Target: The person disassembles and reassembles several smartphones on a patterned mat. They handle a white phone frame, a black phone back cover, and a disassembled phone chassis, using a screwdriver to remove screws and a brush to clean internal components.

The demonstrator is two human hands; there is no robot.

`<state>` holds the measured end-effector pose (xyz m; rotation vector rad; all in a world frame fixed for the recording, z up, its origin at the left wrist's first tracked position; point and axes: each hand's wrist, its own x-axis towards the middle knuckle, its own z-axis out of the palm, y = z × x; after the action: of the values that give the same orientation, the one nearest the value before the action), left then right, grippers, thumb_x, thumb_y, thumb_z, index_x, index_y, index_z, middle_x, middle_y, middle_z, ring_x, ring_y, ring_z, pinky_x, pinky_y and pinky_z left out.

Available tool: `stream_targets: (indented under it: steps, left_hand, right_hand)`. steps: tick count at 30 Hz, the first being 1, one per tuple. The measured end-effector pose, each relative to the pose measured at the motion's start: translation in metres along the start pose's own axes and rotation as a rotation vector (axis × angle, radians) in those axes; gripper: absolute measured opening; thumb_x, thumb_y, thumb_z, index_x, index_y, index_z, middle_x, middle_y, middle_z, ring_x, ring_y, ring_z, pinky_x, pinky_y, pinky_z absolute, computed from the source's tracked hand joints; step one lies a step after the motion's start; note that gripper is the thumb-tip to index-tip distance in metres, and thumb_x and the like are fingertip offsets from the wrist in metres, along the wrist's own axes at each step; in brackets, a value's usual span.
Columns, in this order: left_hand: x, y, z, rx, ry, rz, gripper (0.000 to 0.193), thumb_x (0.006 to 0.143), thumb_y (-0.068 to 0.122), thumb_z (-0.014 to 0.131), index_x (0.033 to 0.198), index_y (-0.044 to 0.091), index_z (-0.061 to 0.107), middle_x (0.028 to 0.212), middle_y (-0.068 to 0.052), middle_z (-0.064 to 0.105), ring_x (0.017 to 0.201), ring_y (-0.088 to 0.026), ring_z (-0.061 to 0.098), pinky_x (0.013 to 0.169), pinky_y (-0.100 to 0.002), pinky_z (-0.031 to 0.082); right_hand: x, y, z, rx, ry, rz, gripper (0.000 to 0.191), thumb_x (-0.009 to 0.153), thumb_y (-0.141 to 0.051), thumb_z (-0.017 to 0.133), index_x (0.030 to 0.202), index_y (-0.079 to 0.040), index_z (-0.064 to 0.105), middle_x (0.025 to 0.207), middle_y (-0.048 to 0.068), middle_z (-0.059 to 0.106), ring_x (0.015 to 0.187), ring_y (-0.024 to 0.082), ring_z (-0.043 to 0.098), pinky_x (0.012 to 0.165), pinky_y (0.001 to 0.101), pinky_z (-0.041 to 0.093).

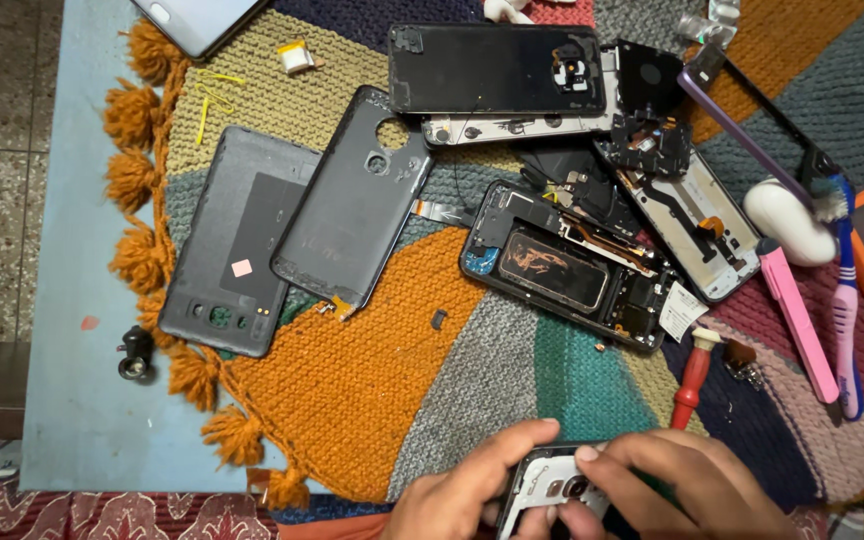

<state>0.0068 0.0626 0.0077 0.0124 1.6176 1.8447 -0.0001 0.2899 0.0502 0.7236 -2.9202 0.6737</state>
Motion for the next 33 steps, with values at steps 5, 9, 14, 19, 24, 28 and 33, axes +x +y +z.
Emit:
stream_targets:
  steps: [5, 9, 14, 19, 24, 28, 33]
  left_hand:
    - [0.000, -0.004, 0.004, -0.011, 0.011, 0.048, 0.052, 0.102, 0.025, 0.069, 0.151, 0.019, 0.056, 0.115, -0.010, 0.081, 0.105, -0.016, 0.081, 0.094, -0.031, 0.063]
    - [0.000, -0.005, 0.005, 0.012, -0.004, 0.037, 0.053, 0.100, 0.026, 0.070, 0.150, 0.019, 0.056, 0.114, -0.009, 0.080, 0.104, -0.016, 0.080, 0.092, -0.032, 0.062]
    - [0.000, -0.009, 0.007, -0.073, -0.013, 0.038, 0.055, 0.098, 0.026, 0.074, 0.149, 0.014, 0.056, 0.122, -0.009, 0.079, 0.105, -0.016, 0.078, 0.091, -0.031, 0.063]
    - [0.001, -0.009, 0.012, -0.193, -0.007, -0.015, 0.054, 0.098, 0.027, 0.073, 0.148, 0.012, 0.057, 0.116, -0.010, 0.080, 0.107, -0.014, 0.078, 0.094, -0.030, 0.062]
    - [-0.001, -0.002, 0.013, -0.131, 0.054, -0.065, 0.047, 0.096, 0.028, 0.073, 0.140, 0.013, 0.065, 0.107, -0.011, 0.082, 0.102, -0.015, 0.080, 0.091, -0.030, 0.064]
    - [-0.002, 0.002, 0.013, -0.072, 0.101, -0.109, 0.043, 0.093, 0.029, 0.074, 0.133, 0.014, 0.069, 0.099, -0.010, 0.083, 0.095, -0.015, 0.082, 0.085, -0.030, 0.066]
    - [-0.001, 0.003, 0.013, -0.095, 0.125, -0.042, 0.039, 0.096, 0.027, 0.074, 0.132, 0.012, 0.071, 0.106, -0.009, 0.083, 0.101, -0.015, 0.083, 0.087, -0.030, 0.066]
  right_hand:
    - [-0.008, 0.008, -0.002, 0.000, -0.057, 0.007, 0.039, 0.079, -0.037, 0.084, 0.113, -0.022, 0.072, 0.100, -0.006, 0.068, 0.094, 0.014, 0.072, 0.085, 0.0333, 0.059]
    - [-0.010, 0.013, -0.003, 0.026, -0.071, -0.055, 0.038, 0.081, -0.034, 0.083, 0.115, -0.021, 0.072, 0.100, -0.005, 0.069, 0.095, 0.014, 0.072, 0.086, 0.0334, 0.059]
    - [-0.012, 0.026, -0.002, 0.065, -0.103, -0.222, 0.036, 0.084, -0.034, 0.080, 0.114, -0.017, 0.071, 0.109, -0.001, 0.069, 0.099, 0.018, 0.073, 0.088, 0.0351, 0.059]
    - [-0.023, 0.039, 0.006, 0.034, -0.092, -0.310, 0.033, 0.089, -0.032, 0.079, 0.115, -0.014, 0.070, 0.114, 0.004, 0.068, 0.104, 0.022, 0.072, 0.091, 0.0360, 0.060]
    - [-0.031, 0.050, 0.008, 0.027, -0.111, -0.380, 0.032, 0.089, -0.030, 0.078, 0.115, -0.014, 0.070, 0.114, 0.005, 0.068, 0.103, 0.023, 0.072, 0.091, 0.0383, 0.060]
    - [-0.034, 0.054, 0.016, 0.021, -0.089, -0.404, 0.029, 0.092, -0.030, 0.078, 0.114, -0.013, 0.070, 0.112, 0.006, 0.068, 0.102, 0.022, 0.072, 0.090, 0.0388, 0.060]
    - [-0.039, 0.056, 0.016, 0.039, -0.159, -0.430, 0.028, 0.091, -0.027, 0.073, 0.114, -0.012, 0.069, 0.111, 0.007, 0.067, 0.100, 0.022, 0.073, 0.087, 0.0383, 0.062]
